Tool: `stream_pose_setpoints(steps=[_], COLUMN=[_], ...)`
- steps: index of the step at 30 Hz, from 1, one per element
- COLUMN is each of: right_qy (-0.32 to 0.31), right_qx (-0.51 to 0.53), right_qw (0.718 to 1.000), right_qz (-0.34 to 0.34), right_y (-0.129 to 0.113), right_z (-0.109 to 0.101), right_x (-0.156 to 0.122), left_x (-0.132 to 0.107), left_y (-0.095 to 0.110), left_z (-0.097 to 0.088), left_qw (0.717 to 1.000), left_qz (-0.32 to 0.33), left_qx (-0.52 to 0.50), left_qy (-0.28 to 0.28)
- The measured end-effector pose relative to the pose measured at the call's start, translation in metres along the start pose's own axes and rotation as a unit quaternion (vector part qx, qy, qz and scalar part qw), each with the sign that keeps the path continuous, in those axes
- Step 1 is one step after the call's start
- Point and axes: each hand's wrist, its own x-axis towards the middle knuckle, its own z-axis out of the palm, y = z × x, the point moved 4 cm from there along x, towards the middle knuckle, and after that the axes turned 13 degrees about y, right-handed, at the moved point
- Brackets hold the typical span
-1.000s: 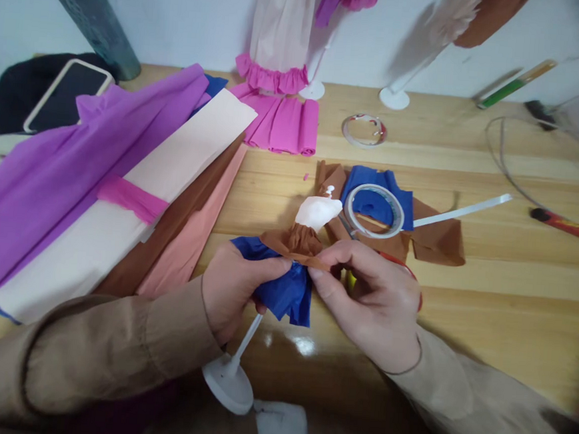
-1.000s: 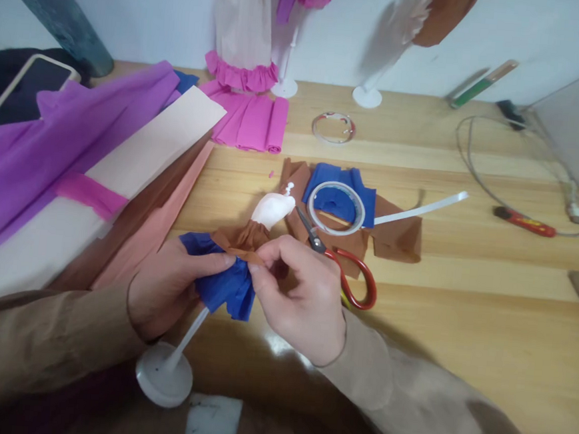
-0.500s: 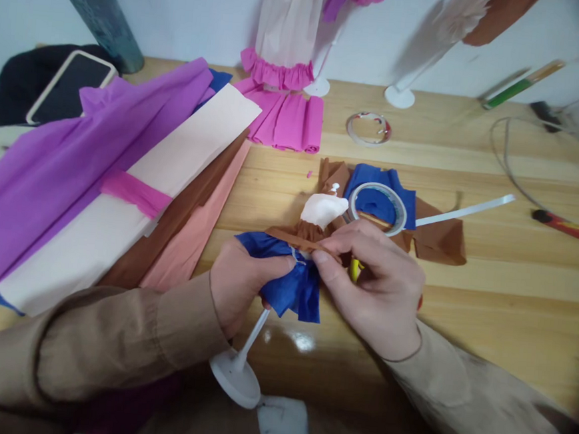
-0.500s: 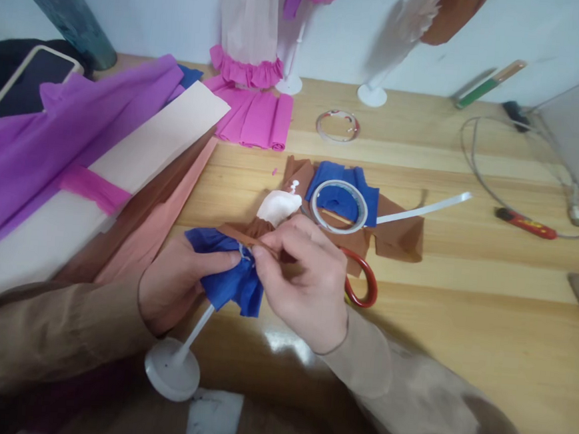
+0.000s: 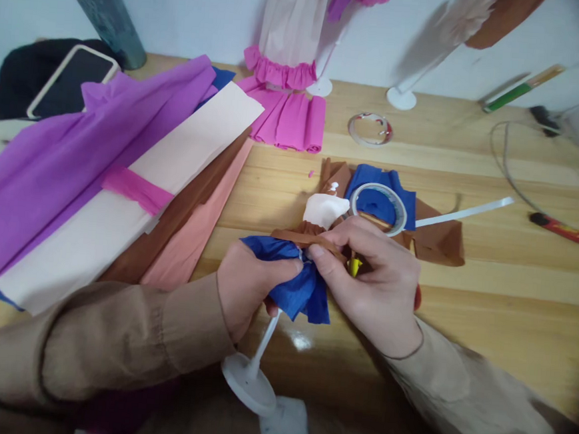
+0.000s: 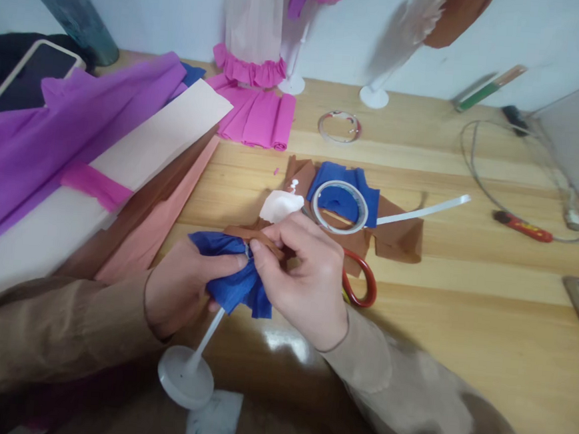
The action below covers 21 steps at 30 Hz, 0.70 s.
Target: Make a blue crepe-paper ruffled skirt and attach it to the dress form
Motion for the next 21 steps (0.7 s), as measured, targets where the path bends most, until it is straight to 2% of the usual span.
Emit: stream_pose_setpoints(steps=[5, 10, 16, 21], right_qy=[-0.018, -0.044, -0.059, -0.055], right_qx=[0.009, 0.011, 0.043, 0.018], right_qw=[1.000, 0.999, 0.997, 0.998], right_qz=[0.005, -0.014, 0.014, 0.001], right_y=[-0.003, -0.007, 0.003, 0.004], right_z=[0.000, -0.002, -0.004, -0.007], right_x=[0.000, -0.003, -0.002, 0.003], left_x=[-0.003, -0.008, -0.008, -0.007], left_y=[0.000, 0.005, 0.001, 0.003], left_z=[0.004, 0.008, 0.005, 0.005], left_qw=[1.000, 0.999, 0.997, 0.997], left_qz=[0.004, 0.012, -0.027, -0.024], left_qx=[0.018, -0.042, -0.061, -0.062], left_qy=[0.005, 0.022, 0.047, 0.034])
